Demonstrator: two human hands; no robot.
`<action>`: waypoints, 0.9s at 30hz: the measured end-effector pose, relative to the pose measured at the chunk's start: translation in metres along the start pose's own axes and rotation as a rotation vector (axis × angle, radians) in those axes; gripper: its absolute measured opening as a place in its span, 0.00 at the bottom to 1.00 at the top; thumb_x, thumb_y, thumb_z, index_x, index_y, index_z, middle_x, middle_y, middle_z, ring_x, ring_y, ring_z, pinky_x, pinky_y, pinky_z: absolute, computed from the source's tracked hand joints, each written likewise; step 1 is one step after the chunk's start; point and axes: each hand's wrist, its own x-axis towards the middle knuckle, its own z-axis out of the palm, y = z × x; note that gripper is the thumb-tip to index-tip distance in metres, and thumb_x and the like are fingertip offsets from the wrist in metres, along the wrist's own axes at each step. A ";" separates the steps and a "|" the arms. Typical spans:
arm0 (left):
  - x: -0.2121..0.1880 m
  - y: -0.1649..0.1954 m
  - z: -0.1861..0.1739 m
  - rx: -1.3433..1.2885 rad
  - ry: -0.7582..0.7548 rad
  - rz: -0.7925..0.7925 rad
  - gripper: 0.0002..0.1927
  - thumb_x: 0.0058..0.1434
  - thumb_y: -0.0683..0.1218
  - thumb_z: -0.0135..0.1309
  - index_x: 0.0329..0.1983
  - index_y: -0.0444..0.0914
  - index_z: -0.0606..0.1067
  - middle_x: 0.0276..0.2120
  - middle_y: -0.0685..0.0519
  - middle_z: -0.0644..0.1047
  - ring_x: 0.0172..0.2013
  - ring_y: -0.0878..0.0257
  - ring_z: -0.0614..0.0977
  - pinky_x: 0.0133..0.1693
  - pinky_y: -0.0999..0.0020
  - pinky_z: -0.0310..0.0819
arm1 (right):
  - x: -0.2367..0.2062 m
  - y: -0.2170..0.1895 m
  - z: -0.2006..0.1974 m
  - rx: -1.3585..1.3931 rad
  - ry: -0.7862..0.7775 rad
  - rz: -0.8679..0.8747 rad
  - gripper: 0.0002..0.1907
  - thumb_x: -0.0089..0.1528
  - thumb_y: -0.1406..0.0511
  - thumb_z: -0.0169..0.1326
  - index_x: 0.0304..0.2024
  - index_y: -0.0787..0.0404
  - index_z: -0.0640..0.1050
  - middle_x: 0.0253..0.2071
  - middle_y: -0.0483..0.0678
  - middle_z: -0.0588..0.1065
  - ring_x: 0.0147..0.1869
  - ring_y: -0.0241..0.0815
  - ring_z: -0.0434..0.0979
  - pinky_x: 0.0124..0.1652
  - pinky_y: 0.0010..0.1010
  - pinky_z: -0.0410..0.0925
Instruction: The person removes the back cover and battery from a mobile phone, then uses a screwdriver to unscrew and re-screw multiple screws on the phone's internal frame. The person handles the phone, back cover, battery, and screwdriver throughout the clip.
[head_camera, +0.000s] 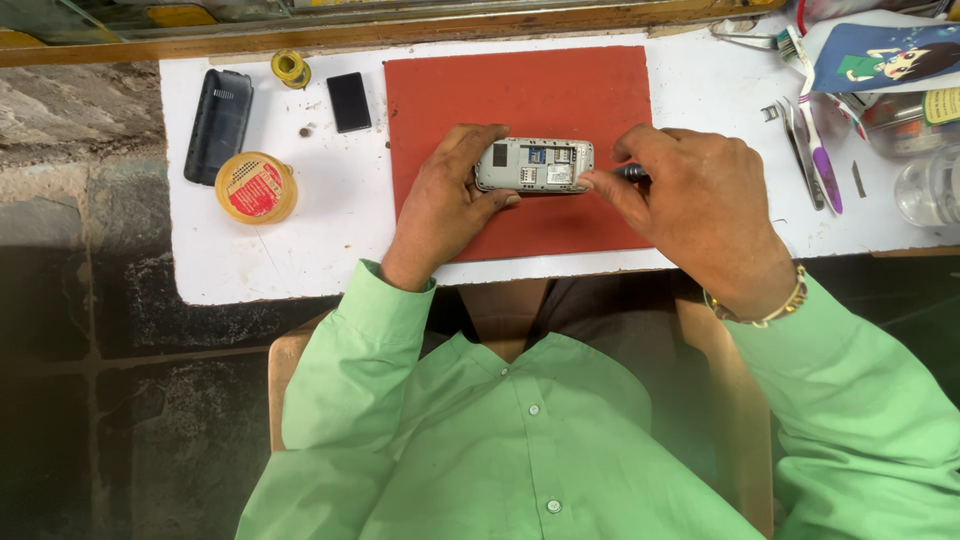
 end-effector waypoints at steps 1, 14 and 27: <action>0.000 0.000 0.000 -0.005 0.002 0.010 0.33 0.52 0.39 0.69 0.62 0.36 0.73 0.55 0.49 0.76 0.42 0.60 0.82 0.40 0.69 0.80 | 0.002 0.000 0.000 0.012 0.004 -0.012 0.14 0.63 0.59 0.68 0.36 0.62 0.79 0.27 0.48 0.78 0.27 0.47 0.77 0.28 0.37 0.67; 0.001 -0.001 0.000 0.006 -0.010 -0.026 0.33 0.52 0.38 0.69 0.62 0.36 0.73 0.54 0.49 0.76 0.42 0.59 0.82 0.40 0.68 0.79 | 0.010 -0.001 -0.015 0.322 -0.139 -0.154 0.09 0.61 0.73 0.59 0.43 0.66 0.75 0.40 0.53 0.74 0.36 0.48 0.79 0.37 0.35 0.73; 0.001 0.000 0.000 0.025 -0.007 -0.019 0.33 0.51 0.39 0.70 0.61 0.36 0.73 0.54 0.49 0.77 0.38 0.60 0.81 0.38 0.68 0.78 | 0.006 0.001 -0.015 0.335 -0.189 -0.117 0.07 0.58 0.76 0.54 0.39 0.65 0.76 0.39 0.55 0.74 0.36 0.50 0.79 0.34 0.36 0.71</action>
